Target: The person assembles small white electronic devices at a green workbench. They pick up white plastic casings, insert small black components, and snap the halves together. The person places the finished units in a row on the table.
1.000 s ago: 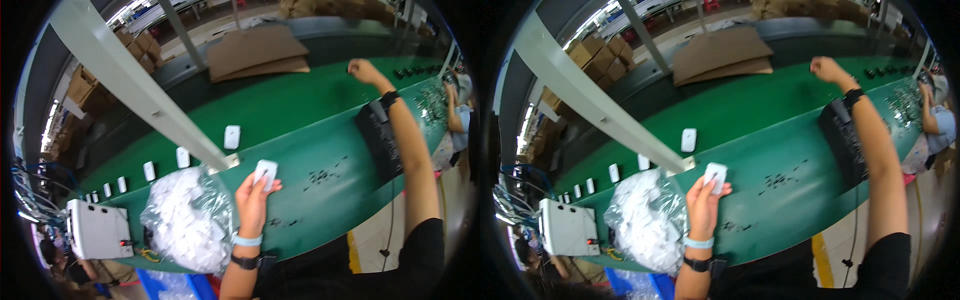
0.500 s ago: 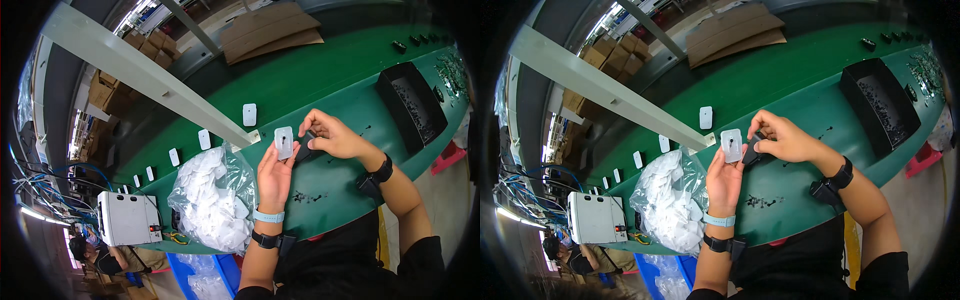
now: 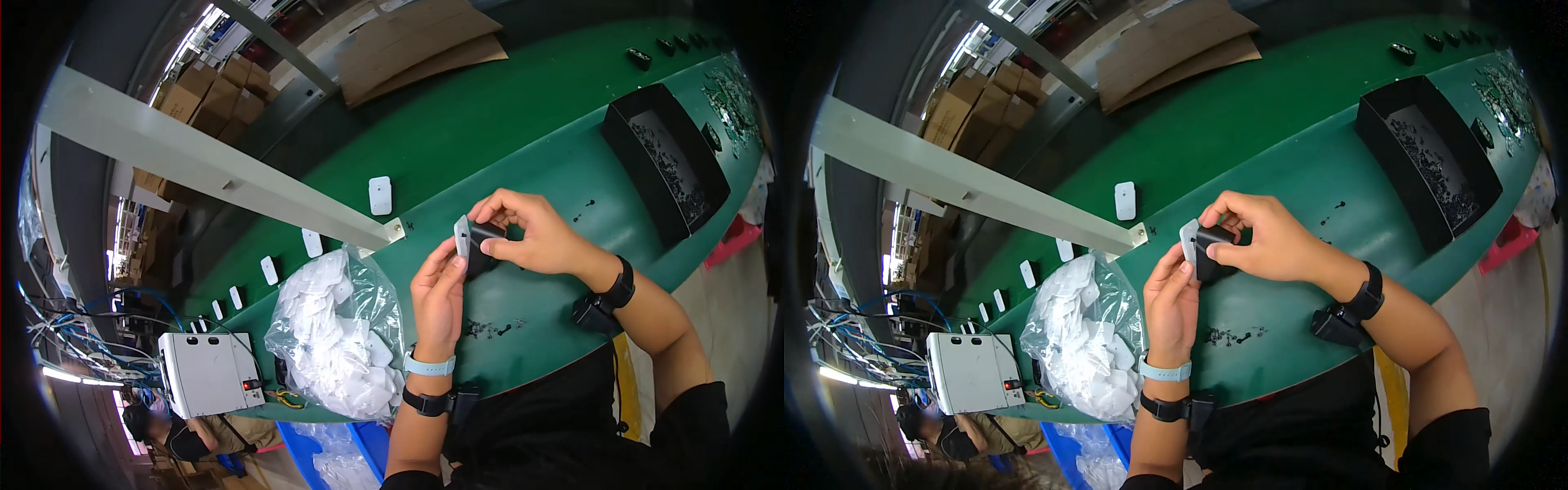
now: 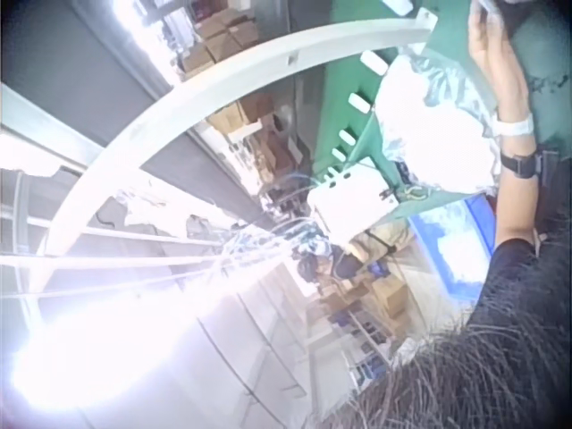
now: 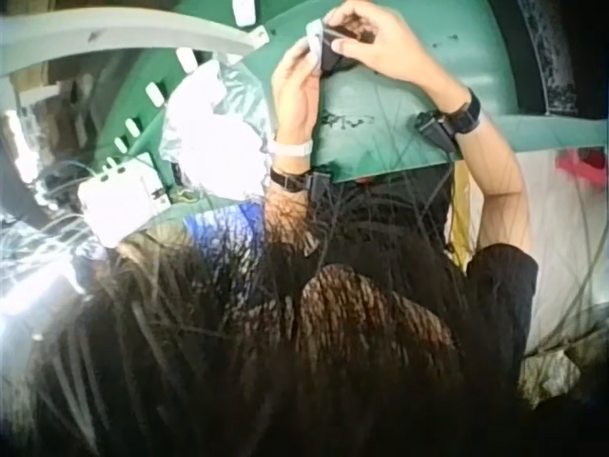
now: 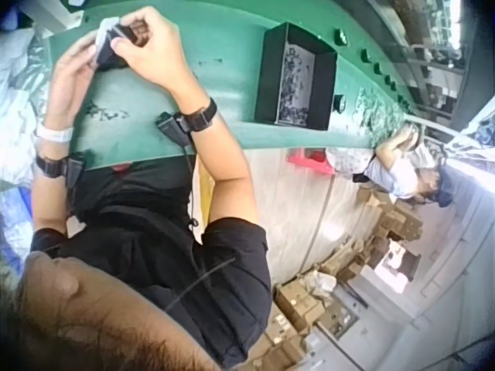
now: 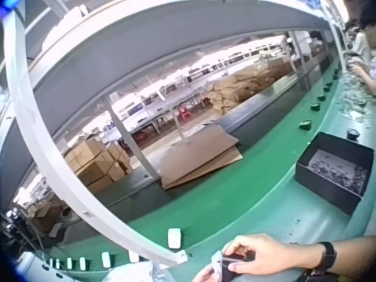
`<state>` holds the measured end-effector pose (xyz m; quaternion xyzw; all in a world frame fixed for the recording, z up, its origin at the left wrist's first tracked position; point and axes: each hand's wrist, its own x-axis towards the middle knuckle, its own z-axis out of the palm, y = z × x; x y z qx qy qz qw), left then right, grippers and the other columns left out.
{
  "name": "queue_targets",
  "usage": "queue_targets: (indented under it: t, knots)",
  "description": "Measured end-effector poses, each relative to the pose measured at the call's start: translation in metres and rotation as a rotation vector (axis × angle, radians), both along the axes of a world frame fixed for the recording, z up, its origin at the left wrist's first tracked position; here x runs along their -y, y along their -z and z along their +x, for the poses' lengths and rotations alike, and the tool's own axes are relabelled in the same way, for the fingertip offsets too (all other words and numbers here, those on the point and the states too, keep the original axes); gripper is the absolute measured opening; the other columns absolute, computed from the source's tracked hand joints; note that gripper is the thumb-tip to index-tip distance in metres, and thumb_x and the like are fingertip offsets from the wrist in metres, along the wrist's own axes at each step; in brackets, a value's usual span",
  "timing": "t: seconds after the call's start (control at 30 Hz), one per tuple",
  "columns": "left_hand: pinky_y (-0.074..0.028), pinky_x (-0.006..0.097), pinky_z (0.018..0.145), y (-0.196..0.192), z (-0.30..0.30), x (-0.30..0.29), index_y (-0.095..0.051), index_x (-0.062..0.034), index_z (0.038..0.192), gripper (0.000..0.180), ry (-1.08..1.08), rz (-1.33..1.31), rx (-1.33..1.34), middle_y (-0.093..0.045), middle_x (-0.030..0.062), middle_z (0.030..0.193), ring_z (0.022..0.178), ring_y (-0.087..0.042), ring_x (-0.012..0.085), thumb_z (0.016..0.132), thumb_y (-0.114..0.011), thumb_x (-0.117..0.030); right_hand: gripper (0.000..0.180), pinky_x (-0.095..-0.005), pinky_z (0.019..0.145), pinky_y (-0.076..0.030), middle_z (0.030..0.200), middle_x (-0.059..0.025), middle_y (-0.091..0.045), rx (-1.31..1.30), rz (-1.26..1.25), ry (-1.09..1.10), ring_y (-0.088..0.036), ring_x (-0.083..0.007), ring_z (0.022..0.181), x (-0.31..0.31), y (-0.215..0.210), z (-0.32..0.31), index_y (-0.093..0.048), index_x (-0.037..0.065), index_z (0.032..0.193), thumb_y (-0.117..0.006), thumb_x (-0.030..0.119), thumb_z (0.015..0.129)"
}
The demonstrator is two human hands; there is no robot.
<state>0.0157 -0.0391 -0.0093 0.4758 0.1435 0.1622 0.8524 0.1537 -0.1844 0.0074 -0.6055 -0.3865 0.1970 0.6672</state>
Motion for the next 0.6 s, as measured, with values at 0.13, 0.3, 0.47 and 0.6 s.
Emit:
queue_targets:
  t: [0.13,0.3,0.47,0.6]
  knots:
    - [-0.048,0.035,0.103,-0.0041,-0.0002,0.0044,-0.057,0.0063,0.134,0.037,0.012,0.053,-0.044,-0.065,0.0142,0.126,0.116,-0.062,0.0208,0.098,-0.059,-0.002,0.029,-0.0294,0.077,-0.054,0.107,-0.0082,-0.068,-0.045,0.007,0.003,-0.063,-0.0135,0.087,0.0026,-0.0034,0.0033,-0.062,-0.001,0.106,-0.075,0.003,0.08]
    - [-0.047,0.035,0.105,-0.0055,0.0014,0.0057,-0.058,0.0072,0.133,0.036,0.044,0.138,-0.047,-0.065,0.0146,0.126,0.117,-0.062,0.0205,0.098,-0.06,0.0,0.027,-0.0287,0.077,-0.054,0.11,-0.0086,-0.069,0.031,-0.003,-0.007,-0.063,-0.0131,0.087,0.0041,-0.0011,0.0055,-0.063,-0.001,0.103,-0.075,0.004,0.08]
    - [-0.046,0.035,0.107,-0.0047,0.0008,0.004,-0.059,0.0074,0.133,0.037,0.055,0.154,-0.05,-0.065,0.0158,0.129,0.12,-0.062,0.0214,0.097,-0.061,0.001,0.026,-0.0284,0.078,-0.054,0.113,-0.0095,-0.068,-0.02,0.013,-0.026,-0.064,-0.0136,0.088,0.0035,-0.0003,0.0045,-0.065,-0.001,0.104,-0.075,0.002,0.081]
    - [-0.049,0.034,0.105,0.0003,-0.001,-0.0009,-0.059,0.008,0.133,0.039,0.043,0.208,-0.07,-0.062,0.0183,0.134,0.121,-0.062,0.023,0.095,-0.064,0.005,0.026,-0.0277,0.078,-0.054,0.116,-0.011,-0.067,-0.008,0.043,-0.024,-0.063,-0.0122,0.092,0.0026,0.0021,0.0027,-0.065,-0.001,0.107,-0.076,0.002,0.084]
